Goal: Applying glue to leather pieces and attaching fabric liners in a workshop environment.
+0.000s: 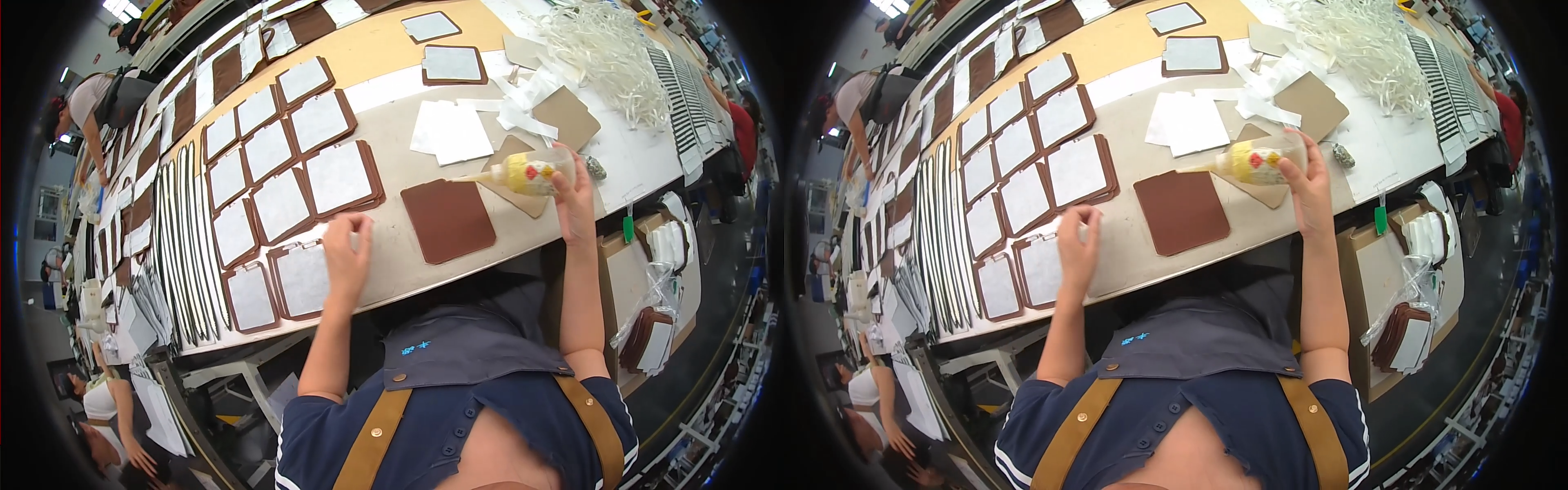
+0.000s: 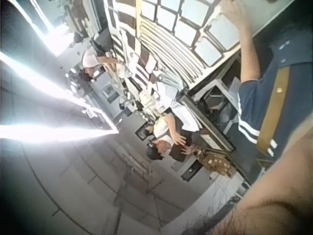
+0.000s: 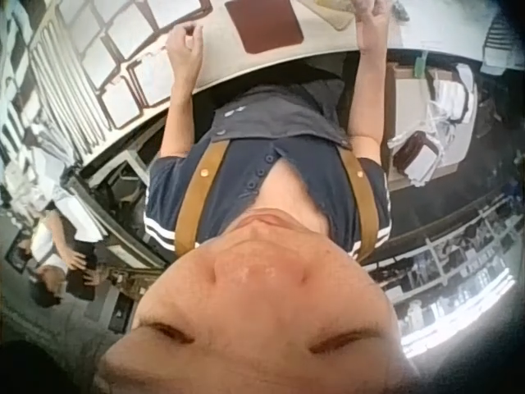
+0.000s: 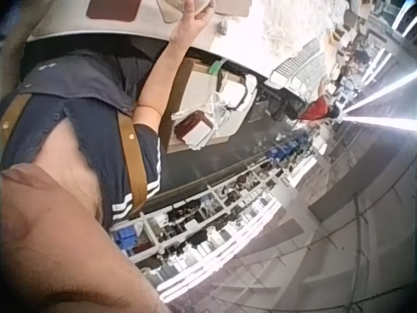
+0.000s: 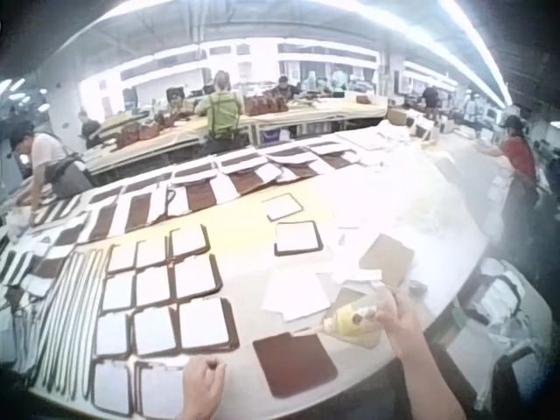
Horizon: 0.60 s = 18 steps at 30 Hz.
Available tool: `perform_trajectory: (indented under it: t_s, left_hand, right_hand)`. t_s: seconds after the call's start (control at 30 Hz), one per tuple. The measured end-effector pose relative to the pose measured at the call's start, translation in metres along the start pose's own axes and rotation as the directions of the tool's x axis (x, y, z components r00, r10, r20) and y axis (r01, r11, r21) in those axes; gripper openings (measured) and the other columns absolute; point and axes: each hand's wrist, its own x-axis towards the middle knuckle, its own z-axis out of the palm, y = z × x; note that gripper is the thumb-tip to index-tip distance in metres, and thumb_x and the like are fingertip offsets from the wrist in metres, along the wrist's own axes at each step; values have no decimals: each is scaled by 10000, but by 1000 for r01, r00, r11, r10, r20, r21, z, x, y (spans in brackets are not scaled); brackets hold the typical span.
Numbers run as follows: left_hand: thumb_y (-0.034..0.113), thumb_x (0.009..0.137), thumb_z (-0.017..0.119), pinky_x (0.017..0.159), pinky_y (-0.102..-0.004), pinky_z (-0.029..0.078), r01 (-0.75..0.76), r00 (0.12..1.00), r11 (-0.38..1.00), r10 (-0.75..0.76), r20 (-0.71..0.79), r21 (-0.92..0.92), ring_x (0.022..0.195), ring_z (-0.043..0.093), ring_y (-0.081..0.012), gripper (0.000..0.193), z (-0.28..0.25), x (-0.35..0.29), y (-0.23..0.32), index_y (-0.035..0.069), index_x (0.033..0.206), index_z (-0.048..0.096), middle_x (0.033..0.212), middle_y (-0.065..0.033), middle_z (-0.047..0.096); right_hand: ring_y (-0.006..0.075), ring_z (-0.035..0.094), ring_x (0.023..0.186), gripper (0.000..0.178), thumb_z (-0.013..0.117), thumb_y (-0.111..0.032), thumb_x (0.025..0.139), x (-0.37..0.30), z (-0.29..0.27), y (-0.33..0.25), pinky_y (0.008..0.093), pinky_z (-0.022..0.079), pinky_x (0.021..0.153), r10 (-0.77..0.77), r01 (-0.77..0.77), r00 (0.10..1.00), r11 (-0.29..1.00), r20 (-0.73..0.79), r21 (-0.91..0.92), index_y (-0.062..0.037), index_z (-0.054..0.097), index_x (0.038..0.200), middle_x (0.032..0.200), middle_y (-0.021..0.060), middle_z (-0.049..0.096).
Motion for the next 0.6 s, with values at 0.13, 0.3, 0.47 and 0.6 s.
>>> perform_trajectory:
  t_s: [0.13, 0.3, 0.47, 0.6]
  left_hand:
    - [138, 953, 686, 914, -447, 420, 5, 993, 1000, -8, 119, 25, 1014, 585, -313, 107, 21, -46, 16, 40, 930, 651, 1000, -103, 641]
    - [156, 957, 689, 977, -443, 377, -100, 987, 989, 84, 137, 113, 1088, 549, -297, 99, 29, -57, 19, 75, 903, 673, 1069, -72, 627]
    - [144, 918, 743, 1010, -464, 376, -95, 984, 990, 77, 160, 108, 1122, 553, -304, 90, 29, -56, 20, 68, 952, 706, 1097, -71, 632]
    - [145, 919, 743, 1007, -456, 376, -81, 987, 991, 66, 146, 102, 1122, 556, -299, 90, 29, -55, 21, 68, 949, 709, 1104, -66, 635]
  right_hand:
    - [146, 613, 1220, 637, 819, -179, 931, 17, 32, 2, 306, 498, 1057, 27, -30, 997, 998, 77, 49, -122, 514, 1487, 1352, 42, 613]
    - [115, 597, 1163, 633, 853, -216, 907, 35, 48, 23, 287, 511, 1004, -94, 116, 980, 986, 173, -119, -134, 551, 1458, 1304, 14, 598]
    - [103, 595, 1113, 616, 861, -259, 903, 40, 59, 23, 272, 522, 959, -141, 190, 964, 959, 225, -212, -146, 574, 1436, 1259, 3, 599]
    - [131, 595, 1179, 657, 849, -270, 911, 42, 58, 24, 297, 505, 1024, -122, 187, 962, 945, 243, -268, -136, 538, 1473, 1277, 23, 620]
